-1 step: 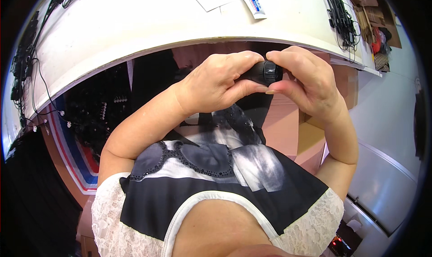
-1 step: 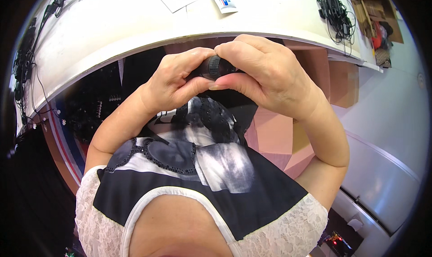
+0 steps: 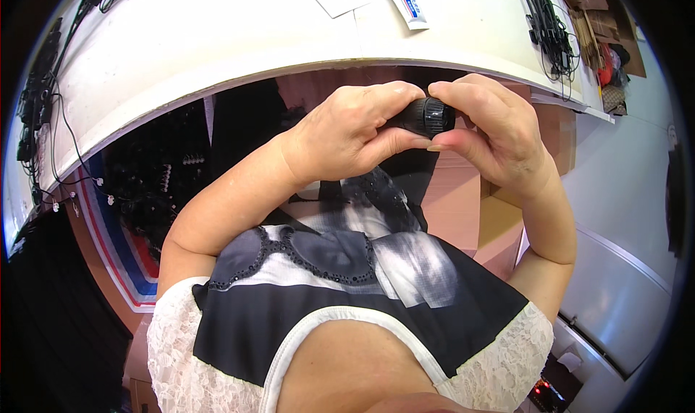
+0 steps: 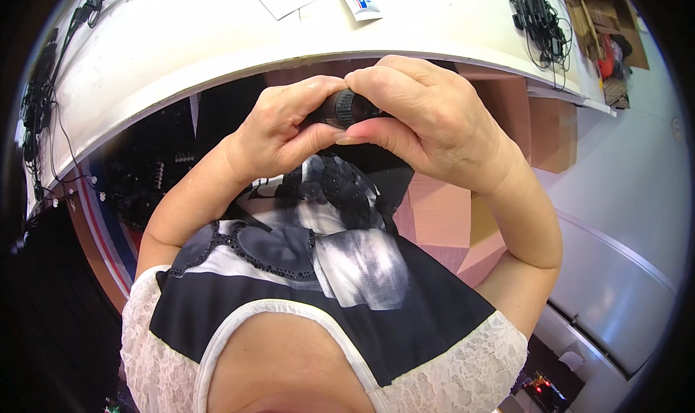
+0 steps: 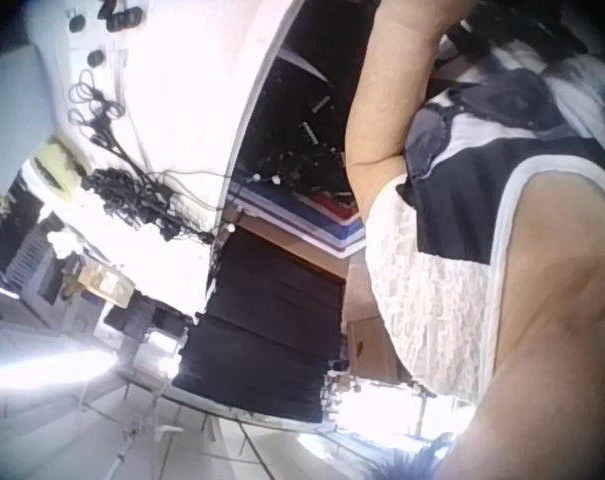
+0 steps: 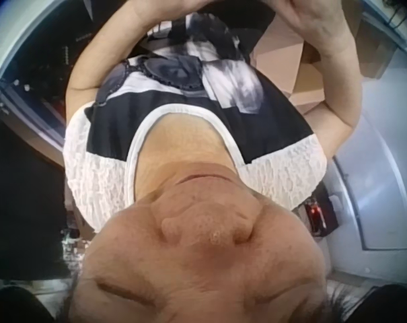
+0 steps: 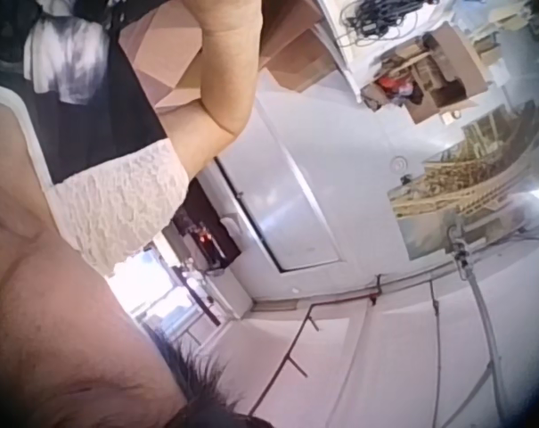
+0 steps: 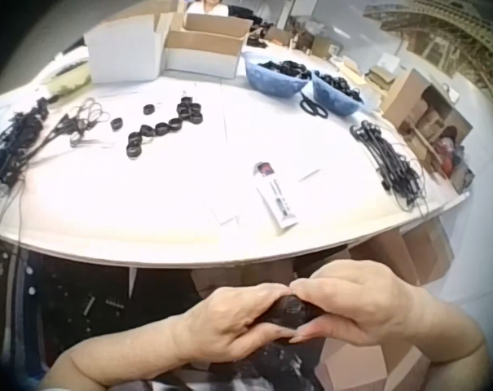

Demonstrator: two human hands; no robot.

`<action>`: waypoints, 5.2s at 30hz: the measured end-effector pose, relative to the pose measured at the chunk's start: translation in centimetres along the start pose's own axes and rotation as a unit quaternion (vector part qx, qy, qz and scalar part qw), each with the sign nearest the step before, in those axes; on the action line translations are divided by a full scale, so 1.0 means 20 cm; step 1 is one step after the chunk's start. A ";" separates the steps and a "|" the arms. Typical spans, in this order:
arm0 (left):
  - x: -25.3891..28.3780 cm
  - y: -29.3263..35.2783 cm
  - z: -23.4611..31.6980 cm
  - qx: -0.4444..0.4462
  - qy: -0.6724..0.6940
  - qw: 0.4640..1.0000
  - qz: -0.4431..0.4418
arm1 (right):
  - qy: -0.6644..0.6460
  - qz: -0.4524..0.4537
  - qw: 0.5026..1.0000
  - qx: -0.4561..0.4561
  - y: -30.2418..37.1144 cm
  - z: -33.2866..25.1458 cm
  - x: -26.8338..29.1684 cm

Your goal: The person assembles electronic components by applying glue from a tube to electronic housings, then inserting wired sensors into the housings.

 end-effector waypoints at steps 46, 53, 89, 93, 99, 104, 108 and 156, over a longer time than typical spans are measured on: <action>0.07 -0.06 0.11 0.065 -0.071 0.995 -0.001 | -0.049 0.048 0.991 -0.116 -0.02 -0.10 0.07; 0.09 -0.05 0.08 0.052 -0.029 0.998 -0.006 | -0.027 0.020 0.999 0.023 -0.06 -0.06 0.07; 0.06 -0.07 0.00 0.068 -0.021 0.996 0.053 | 0.195 0.035 0.979 0.041 -0.11 -0.02 0.09; 0.06 -0.06 0.00 0.063 -0.031 0.996 0.048 | 0.204 0.025 0.978 0.022 -0.10 -0.01 0.07; 0.04 -0.07 -0.04 0.052 0.076 0.994 0.052 | 0.127 0.007 0.991 0.049 -0.11 0.02 0.08; 0.05 -0.08 -0.02 0.106 0.113 0.988 0.023 | 0.096 -0.039 0.993 -0.061 -0.12 0.00 0.11; 0.06 -0.08 -0.02 0.162 0.170 0.972 0.005 | 0.113 0.036 0.993 0.011 -0.16 -0.06 0.08; 0.06 -0.20 0.03 0.135 -0.063 0.989 -0.005 | -0.013 0.120 0.978 -0.172 -0.07 -0.04 0.09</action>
Point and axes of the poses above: each hand's wrist, its own y-axis away from the middle knuckle, its own x-axis out of the back of the hand, z = x × y, the point moved 1 cm from there along -y, towards the middle knuckle, and after that the axes turned 9 degrees about -y, right-handed, at the moved point
